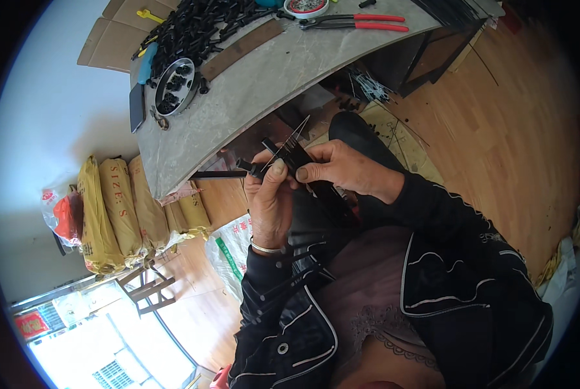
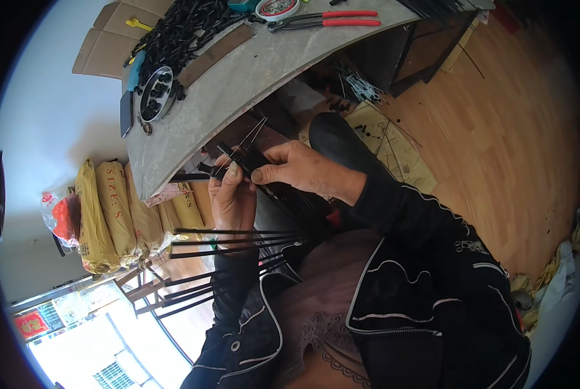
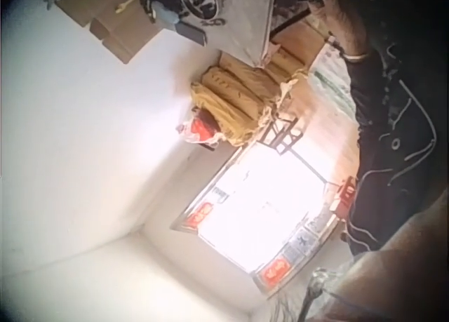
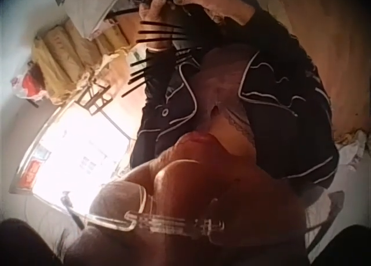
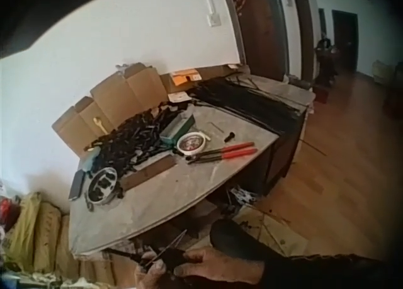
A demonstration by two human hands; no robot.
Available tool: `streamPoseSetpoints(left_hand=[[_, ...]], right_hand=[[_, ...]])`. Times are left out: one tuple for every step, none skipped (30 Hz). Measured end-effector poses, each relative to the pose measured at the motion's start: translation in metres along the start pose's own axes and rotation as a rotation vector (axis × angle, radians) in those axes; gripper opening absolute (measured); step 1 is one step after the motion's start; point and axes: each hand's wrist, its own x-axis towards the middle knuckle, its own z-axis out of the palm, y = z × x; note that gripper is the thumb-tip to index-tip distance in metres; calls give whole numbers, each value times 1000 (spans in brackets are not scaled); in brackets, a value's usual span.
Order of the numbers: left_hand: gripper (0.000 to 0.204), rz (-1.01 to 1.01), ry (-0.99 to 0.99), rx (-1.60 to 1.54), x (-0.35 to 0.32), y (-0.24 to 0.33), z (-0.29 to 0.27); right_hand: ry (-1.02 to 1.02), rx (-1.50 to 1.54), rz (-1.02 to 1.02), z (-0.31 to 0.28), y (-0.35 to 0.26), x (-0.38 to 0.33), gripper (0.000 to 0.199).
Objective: Assembling and organizing small mechanical rods and components using hand tools at a workbench.
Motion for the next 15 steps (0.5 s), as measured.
streamPoseSetpoints(left_hand=[[28,-4,-2,2,0,0,0],[28,-11,-6,-1,-1,0,0],[28,-18,-8,-3,-1,1,0],[28,-19,-8,-1,-3,0,4],[29,39,65,45,-5,-1,11],[30,96,137,91,-7,-5,18],[31,144,206,119,-9,-11,22],[31,142,205,119,-8,-13,17],[32,110,136,68,-8,-11,10],[33,78,66,17,-8,-9,6],[33,27,13,-46,-8,-6,5],[33,24,11,-46,-9,-6,4],[32,27,2,-35,-10,-6,4],[32,30,-6,-25,-10,-5,4],[31,42,-8,-31,-9,-6,8]], right_hand=[[13,35,41,0,-1,0,23],[25,70,82,0,-1,0,23],[25,73,81,-1,0,0,23],[29,47,70,-1,1,0,24],[32,21,59,-1,2,0,27],[33,23,60,0,1,-2,27],[61,-43,84,1,-2,-4,28],[89,-110,108,2,-3,-6,30],[86,-106,109,0,1,-5,30],[34,36,162,-7,8,-3,30],[-18,178,214,-9,11,-2,31],[-15,179,213,-9,11,-3,31],[-19,195,226,-7,10,-4,31],[-23,211,238,-5,9,-5,31],[-20,210,235,-5,7,-7,31]])
